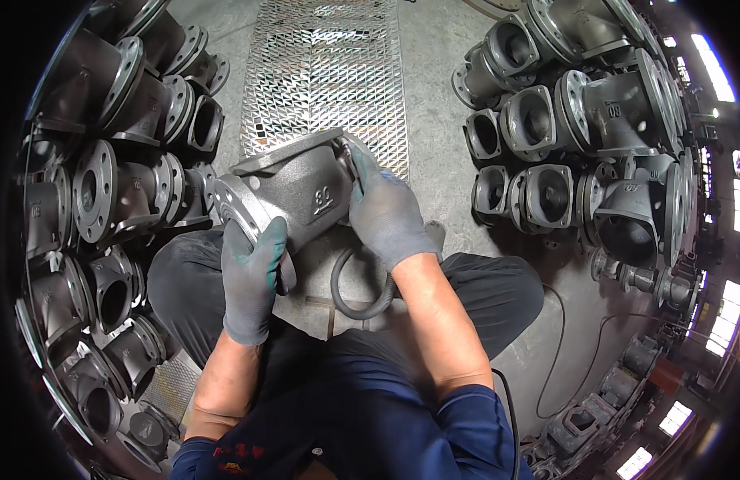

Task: The person uses a handheld grinder to smooth the edges and inner surfaces of cast metal valve bodies and their flanges.

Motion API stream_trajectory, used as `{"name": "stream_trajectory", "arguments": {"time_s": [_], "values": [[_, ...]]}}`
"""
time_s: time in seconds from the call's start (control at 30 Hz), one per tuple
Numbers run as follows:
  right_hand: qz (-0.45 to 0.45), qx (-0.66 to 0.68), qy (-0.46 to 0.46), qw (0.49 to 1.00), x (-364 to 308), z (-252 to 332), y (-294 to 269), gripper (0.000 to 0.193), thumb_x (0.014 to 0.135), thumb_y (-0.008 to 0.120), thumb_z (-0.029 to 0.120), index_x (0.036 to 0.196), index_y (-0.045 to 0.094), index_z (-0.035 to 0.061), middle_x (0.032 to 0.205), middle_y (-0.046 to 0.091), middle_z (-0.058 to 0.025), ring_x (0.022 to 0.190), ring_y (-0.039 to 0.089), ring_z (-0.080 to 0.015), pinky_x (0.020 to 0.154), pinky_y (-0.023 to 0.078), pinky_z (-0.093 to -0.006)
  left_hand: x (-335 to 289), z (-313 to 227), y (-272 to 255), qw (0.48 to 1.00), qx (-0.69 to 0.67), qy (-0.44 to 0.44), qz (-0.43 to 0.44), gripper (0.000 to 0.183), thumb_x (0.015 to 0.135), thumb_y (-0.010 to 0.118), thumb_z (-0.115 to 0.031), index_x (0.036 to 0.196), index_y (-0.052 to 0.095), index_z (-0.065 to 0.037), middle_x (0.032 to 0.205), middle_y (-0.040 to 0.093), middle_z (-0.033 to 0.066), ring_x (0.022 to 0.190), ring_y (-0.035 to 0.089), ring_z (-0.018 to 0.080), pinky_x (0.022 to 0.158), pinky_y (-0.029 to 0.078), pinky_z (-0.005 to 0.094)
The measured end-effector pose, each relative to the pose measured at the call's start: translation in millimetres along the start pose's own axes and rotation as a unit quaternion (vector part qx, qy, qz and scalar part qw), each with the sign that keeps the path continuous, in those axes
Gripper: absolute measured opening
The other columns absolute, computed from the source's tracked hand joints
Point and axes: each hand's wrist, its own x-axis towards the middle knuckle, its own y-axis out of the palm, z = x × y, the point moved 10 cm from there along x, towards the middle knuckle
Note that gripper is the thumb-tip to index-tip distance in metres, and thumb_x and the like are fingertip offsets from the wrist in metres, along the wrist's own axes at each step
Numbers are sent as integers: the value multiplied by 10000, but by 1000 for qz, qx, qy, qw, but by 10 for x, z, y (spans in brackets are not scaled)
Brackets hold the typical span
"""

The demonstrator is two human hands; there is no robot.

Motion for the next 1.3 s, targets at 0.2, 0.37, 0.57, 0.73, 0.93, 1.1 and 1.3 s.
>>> {"name": "stream_trajectory", "arguments": {"time_s": [0.2,0.37,0.57,0.73,0.93,1.1,1.3], "values": [[19,3,16,1000,-18,-40,64,621,1066,603,165,1667,453,116,1256,751,-295,1171,732,-472,1062,575,-542,-10,-273,10,990,77,118,-20,377,867,828,-5,1215,858,-143,1139,688,224,998,705,412,835,602,445],[8,-23,13,1000,49,-77,66,629,1050,640,127,1657,497,204,1173,757,-306,1102,728,-513,1008,591,-560,-10,-27,78,999,31,-27,24,375,871,850,-21,1230,861,-129,1148,674,231,999,710,391,838,597,436],[13,-28,28,999,45,-38,-84,526,1053,658,153,1576,605,124,1232,760,-292,1161,731,-482,1038,590,-522,28,-141,80,974,-216,-69,-25,433,940,843,-36,1317,681,102,1232,725,205,1109,716,267,970,594,424],[46,-29,-57,997,157,-76,-372,477,1059,655,130,1535,659,94,1228,799,-251,984,808,-342,930,627,-428,50,-203,111,968,-231,-89,-26,460,943,862,-38,1278,613,154,1192,754,161,1019,723,172,892,609,344],[255,-75,49,963,424,147,-772,511,1075,634,162,1585,656,194,896,743,-58,640,622,-102,599,574,-293,81,-255,97,994,-110,7,8,473,933,894,-49,1257,621,160,1167,770,156,1059,746,165,879,634,336],[330,-142,28,933,684,118,-684,510,1048,646,165,1556,685,194,933,775,-85,643,664,-133,564,587,-328,82,-515,48,985,34,166,-30,459,973,781,-89,1351,638,128,1055,742,142,929,735,218,829,605,361],[383,-180,79,903,547,108,-719,515,1026,644,157,1538,698,180,908,760,-99,578,707,-161,473,611,-326,61,-161,147,999,-46,-16,24,613,863,975,-207,1243,605,100,1119,703,210,962,714,320,853,586,425]]}}
